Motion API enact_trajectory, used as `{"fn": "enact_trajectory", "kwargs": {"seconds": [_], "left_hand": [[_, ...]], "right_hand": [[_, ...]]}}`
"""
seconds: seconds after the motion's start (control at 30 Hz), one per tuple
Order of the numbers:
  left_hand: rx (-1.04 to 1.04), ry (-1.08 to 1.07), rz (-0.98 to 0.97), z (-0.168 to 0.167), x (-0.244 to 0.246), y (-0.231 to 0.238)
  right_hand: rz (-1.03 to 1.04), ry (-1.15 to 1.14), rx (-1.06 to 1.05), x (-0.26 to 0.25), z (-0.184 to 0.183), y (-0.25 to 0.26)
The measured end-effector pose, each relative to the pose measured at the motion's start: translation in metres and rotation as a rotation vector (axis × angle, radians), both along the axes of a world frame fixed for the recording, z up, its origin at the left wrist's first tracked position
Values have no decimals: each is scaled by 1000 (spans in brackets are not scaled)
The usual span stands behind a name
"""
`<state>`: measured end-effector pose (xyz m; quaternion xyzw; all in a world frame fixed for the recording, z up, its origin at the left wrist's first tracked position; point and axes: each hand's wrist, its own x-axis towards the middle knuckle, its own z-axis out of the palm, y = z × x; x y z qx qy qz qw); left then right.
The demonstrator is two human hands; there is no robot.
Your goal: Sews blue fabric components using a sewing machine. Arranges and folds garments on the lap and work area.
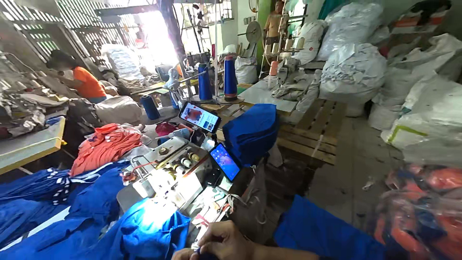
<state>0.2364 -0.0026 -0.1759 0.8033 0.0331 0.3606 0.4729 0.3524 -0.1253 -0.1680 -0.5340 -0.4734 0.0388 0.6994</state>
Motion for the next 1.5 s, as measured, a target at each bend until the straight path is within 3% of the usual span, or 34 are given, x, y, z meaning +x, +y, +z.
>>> {"fn": "enact_trajectory", "kwargs": {"seconds": [0.1,0.2,0.3,0.5,0.7,0.77,0.83,0.9,0.97,1.03,1.1,1.23,1.33,1.4,1.5], "left_hand": [[-132,-14,-7,7,-6,4],[-412,-72,-253,15,-13,7],[-607,-88,-381,17,-16,8],[-502,-164,-84,6,-7,-16],[-414,-169,101,15,-6,-1],[-520,-88,-2,24,-12,9],[-690,-6,-162,34,-16,16],[-737,57,-223,44,-18,23],[-703,93,-194,55,-21,28],[-661,88,-160,61,-23,35],[-512,71,-180,60,-27,43],[20,112,-275,55,-34,65],[335,157,-170,58,-36,66],[408,139,-113,57,-35,64],[311,25,-136,49,-34,65]], "right_hand": [[158,434,-74,-8,8,1],[310,577,-36,-10,15,2],[372,404,47,-10,19,4],[233,277,78,-25,16,25],[83,71,36,-16,7,38],[114,99,20,-8,15,36],[285,93,-5,5,24,31],[435,-95,-30,20,26,28],[376,-379,-133,27,29,25],[176,-659,-179,27,30,23],[58,-779,-145,27,28,23],[184,-662,-42,39,21,21],[306,-523,-39,44,21,18],[348,-432,-42,44,23,17],[321,-308,-33,41,24,18]]}}
